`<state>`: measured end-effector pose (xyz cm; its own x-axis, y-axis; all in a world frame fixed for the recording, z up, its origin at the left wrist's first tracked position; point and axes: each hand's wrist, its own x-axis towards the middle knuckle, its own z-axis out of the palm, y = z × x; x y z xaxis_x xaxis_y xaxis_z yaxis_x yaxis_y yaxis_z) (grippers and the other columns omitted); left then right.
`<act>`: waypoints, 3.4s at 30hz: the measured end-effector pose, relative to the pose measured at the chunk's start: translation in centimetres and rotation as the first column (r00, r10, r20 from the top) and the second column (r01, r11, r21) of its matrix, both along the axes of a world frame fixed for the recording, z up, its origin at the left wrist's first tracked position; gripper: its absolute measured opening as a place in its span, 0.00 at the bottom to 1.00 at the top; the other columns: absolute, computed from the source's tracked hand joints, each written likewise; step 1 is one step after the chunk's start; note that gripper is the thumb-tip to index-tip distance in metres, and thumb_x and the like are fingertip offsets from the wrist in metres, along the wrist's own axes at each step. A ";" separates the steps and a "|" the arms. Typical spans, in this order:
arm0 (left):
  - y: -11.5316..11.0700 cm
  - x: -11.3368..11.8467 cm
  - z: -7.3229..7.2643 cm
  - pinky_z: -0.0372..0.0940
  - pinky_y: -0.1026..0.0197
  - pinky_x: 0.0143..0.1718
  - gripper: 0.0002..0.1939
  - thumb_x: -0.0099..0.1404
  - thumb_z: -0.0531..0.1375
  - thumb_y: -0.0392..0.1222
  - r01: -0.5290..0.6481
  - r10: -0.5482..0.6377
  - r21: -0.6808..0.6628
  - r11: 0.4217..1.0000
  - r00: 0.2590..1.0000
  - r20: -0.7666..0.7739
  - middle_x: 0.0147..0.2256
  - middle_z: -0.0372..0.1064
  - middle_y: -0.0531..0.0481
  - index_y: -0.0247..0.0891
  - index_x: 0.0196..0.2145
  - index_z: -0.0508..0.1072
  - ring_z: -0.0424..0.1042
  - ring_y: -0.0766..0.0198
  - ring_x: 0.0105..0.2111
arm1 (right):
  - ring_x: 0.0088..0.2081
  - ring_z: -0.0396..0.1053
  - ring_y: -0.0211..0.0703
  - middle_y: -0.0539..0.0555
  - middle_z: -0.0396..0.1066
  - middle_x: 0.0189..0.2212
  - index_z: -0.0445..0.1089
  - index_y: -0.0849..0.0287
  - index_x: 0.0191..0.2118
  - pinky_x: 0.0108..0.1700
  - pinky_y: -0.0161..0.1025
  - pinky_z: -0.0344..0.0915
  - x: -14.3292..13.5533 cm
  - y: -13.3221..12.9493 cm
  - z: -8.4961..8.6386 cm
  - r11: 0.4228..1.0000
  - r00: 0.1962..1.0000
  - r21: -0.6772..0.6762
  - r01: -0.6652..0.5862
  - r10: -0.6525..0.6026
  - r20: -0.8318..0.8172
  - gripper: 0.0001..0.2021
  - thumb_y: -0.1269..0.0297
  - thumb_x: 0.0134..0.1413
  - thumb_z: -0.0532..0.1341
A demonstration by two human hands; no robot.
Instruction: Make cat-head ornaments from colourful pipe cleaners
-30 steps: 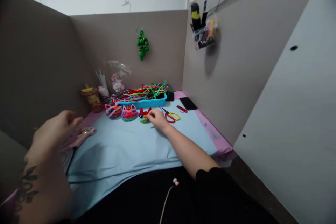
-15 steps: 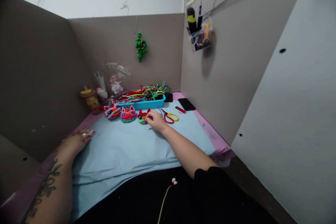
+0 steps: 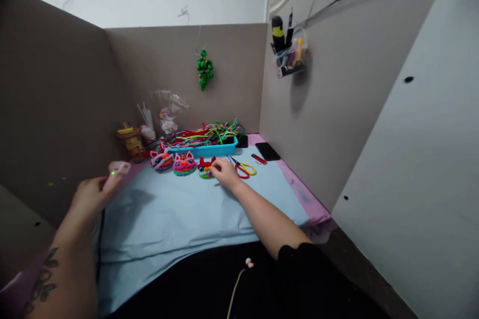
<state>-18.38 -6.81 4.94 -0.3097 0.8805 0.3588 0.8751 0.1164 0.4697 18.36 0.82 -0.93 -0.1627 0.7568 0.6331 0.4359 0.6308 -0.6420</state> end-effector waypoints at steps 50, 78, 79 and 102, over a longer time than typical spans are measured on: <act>1.0 17.6 -4.8 0.50 0.68 0.16 0.12 0.53 0.59 0.48 0.684 -0.514 0.022 0.729 0.525 0.678 0.13 0.56 0.60 0.36 0.27 0.65 0.54 0.72 0.13 | 0.16 0.56 0.29 0.44 0.61 0.14 0.62 0.60 0.24 0.15 0.27 0.44 0.0 1.0 0.1 0.616 0.434 -0.437 -0.656 -0.166 -0.886 0.08 0.70 0.39 0.64; 1.5 17.5 -5.2 0.51 0.67 0.17 0.08 0.52 0.58 0.43 0.697 -0.547 0.017 0.717 0.547 0.633 0.13 0.55 0.59 0.36 0.25 0.65 0.55 0.71 0.14 | 0.16 0.55 0.28 0.44 0.61 0.14 0.63 0.60 0.22 0.14 0.26 0.43 -0.1 1.3 -0.4 0.624 0.478 -0.445 -0.642 -0.127 -0.869 0.09 0.67 0.33 0.65; 1.5 17.4 -5.2 0.51 0.67 0.17 0.08 0.52 0.59 0.43 0.695 -0.542 0.019 0.719 0.544 0.641 0.13 0.55 0.59 0.36 0.25 0.65 0.55 0.71 0.14 | 0.16 0.55 0.28 0.44 0.61 0.14 0.63 0.60 0.22 0.15 0.26 0.44 -0.1 1.3 -0.4 0.627 0.479 -0.445 -0.640 -0.127 -0.869 0.09 0.67 0.33 0.65; 1.5 17.3 -5.2 0.51 0.68 0.18 0.10 0.53 0.59 0.44 0.663 -0.524 0.006 0.749 0.587 0.616 0.13 0.58 0.58 0.38 0.20 0.63 0.55 0.71 0.15 | 0.16 0.55 0.28 0.45 0.61 0.14 0.62 0.61 0.22 0.14 0.26 0.43 -0.1 1.1 -0.1 0.625 0.469 -0.442 -0.644 -0.135 -0.873 0.08 0.69 0.36 0.64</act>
<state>-1.06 -5.35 -0.31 0.2349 0.9672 0.0965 0.3730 -0.1814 0.9099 18.28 1.88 -0.99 -0.1807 0.9816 -0.0621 -0.5899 -0.1587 -0.7917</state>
